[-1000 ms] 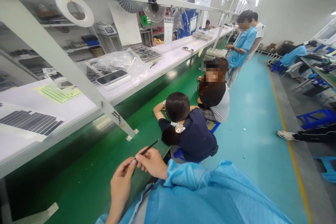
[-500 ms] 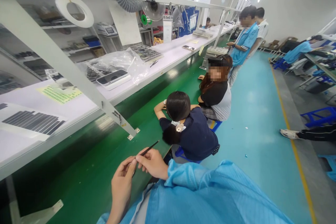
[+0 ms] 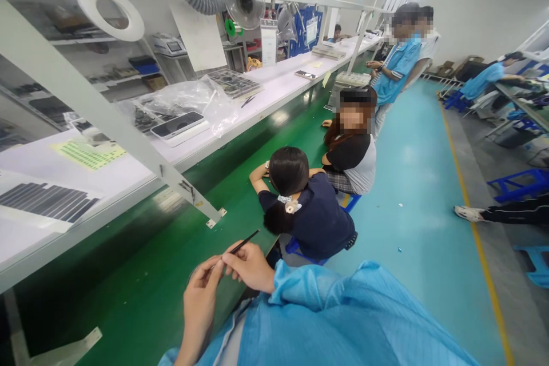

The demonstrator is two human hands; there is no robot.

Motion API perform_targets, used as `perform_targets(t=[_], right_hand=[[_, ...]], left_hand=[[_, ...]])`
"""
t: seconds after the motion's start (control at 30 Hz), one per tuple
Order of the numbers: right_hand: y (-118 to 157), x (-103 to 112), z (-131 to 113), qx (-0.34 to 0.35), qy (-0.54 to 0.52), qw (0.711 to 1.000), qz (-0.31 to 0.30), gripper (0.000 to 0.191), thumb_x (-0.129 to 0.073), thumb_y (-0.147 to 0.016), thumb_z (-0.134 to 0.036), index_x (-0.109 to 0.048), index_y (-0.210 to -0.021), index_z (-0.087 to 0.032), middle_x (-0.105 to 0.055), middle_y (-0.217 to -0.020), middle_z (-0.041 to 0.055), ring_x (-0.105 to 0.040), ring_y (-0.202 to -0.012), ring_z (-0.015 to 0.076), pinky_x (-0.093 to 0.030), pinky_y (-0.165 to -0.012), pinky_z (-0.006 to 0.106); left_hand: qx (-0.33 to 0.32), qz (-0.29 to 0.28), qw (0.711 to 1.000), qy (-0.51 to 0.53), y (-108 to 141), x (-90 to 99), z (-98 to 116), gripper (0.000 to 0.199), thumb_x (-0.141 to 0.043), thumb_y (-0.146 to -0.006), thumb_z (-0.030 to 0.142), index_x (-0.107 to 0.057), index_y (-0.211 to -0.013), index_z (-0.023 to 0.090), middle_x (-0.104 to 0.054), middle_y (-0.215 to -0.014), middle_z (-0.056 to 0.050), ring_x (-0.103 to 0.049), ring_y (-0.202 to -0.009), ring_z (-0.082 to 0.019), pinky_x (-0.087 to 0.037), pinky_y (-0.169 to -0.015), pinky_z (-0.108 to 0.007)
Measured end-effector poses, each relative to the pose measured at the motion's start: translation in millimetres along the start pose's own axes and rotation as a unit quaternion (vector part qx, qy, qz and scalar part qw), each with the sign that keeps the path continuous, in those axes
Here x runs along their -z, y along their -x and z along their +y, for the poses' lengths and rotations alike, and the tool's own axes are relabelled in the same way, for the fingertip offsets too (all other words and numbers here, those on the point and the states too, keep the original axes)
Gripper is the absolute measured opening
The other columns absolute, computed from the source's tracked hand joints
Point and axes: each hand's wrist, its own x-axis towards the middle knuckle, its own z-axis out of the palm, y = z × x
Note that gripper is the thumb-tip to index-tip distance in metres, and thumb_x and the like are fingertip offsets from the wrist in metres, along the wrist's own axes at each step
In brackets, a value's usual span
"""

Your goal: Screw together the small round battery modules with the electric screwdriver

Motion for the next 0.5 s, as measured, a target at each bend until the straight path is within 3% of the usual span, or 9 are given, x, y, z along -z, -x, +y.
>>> perform_targets(t=[0.2,0.5], right_hand=[[0.7,2.4,2.3,-0.001,-0.007,1.0,0.012,0.064,-0.073,-0.08,-0.074,-0.064,-0.099,-0.013,-0.063,-0.067,-0.0016,-0.052,-0.048,0.0072,-0.04,-0.043,0.02],[4.0,4.4,-6.6,0.009,0.015,1.0,0.006,0.056,-0.073,-0.082,-0.069,-0.062,-0.093,-0.015,-0.062,-0.066,-0.0019,-0.052,-0.052,0.0084,-0.041,-0.05,0.022]], left_hand=[[-0.013,-0.02,0.999,-0.024,-0.2,-3.4,3.9,0.058,-0.079,-0.07,0.073,-0.076,-0.083,0.017,-0.073,-0.104,-0.014,-0.068,-0.099,-0.029,-0.058,-0.088,-0.036],[-0.01,0.012,0.998,-0.066,-0.1,0.1,0.2,0.056,-0.078,-0.067,0.074,-0.077,-0.078,0.019,-0.071,-0.113,-0.013,-0.063,-0.113,-0.033,-0.053,-0.087,-0.039]])
